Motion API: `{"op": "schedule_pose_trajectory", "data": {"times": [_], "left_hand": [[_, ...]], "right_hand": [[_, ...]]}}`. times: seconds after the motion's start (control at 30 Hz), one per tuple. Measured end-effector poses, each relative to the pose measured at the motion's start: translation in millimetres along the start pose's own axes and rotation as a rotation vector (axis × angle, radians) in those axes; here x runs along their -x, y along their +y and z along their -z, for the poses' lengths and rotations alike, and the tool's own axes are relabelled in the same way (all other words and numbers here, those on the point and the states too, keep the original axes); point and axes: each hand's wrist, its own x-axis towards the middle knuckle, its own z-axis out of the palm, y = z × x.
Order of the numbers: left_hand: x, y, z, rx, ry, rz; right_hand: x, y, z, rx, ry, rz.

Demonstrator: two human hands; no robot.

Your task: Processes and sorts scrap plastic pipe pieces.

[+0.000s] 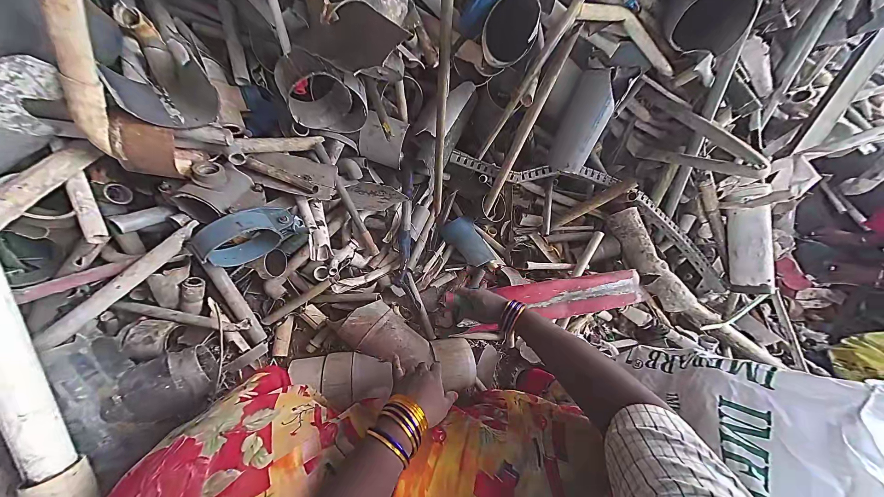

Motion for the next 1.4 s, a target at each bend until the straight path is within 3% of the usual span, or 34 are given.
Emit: {"op": "schedule_pose_trajectory", "data": {"times": [0.13, 0.23, 0.4, 0.57, 0.63, 0.73, 0.87, 0.93, 1.0, 1.07, 1.17, 1.23, 1.3, 1.4], "left_hand": [[-4.3, 0.0, -2.2, 0.01, -0.038, -0.005], [-10.4, -3.0, -1.3, 0.037, -0.063, 0.008], [-16.1, -4.6, -1.5, 0.078, -0.086, 0.017], [-17.0, -5.0, -0.5, 0.073, -0.071, 0.022], [-15.4, -5.0, 0.5, 0.072, -0.028, 0.017], [-11.6, -5.1, 3.6, 0.156, 0.093, -0.006], [-3.2, -7.6, 3.6, 0.705, 0.389, -0.206], [8.4, -3.4, 3.5, 1.168, 0.445, -0.329], [21.1, 3.8, 2.4, 1.574, 0.482, -0.431], [35.6, 10.6, 2.4, 1.833, 0.599, -0.475], [41.6, 8.1, -0.3, 1.944, 0.782, -0.491], [44.4, 0.9, -1.0, 1.963, 0.797, -0.529], [47.9, -6.8, -2.1, 1.995, 0.78, -0.587], [55.4, -12.2, -3.5, 2.057, 0.79, -0.601]], "right_hand": [[-35.7, 23.8, 26.5, 0.011, 0.374, -0.38], [-56.4, 41.5, 33.6, 0.085, 0.426, -0.538], [-79.4, 43.2, 16.9, 0.206, 0.348, -0.564], [-64.7, 34.4, 30.0, 0.24, 0.332, -0.553], [-47.4, 32.2, 38.9, 0.145, 0.418, -0.578], [-3.8, 25.9, 48.2, -0.251, 0.648, -0.528], [67.4, -1.7, 29.4, -0.854, 0.777, -0.282], [100.6, -28.0, 11.4, -1.137, 0.683, -0.107], [124.0, -52.8, -11.6, -1.219, 0.59, 0.021], [136.4, -71.2, -33.2, -1.034, 0.604, 0.035], [161.3, -95.9, -54.0, -0.513, 0.717, -0.095], [179.3, -106.0, -74.7, -0.413, 0.737, -0.033], [198.7, -110.5, -93.8, -0.361, 0.648, 0.032], [219.9, -110.0, -111.8, -0.298, 0.58, -0.016]]}}
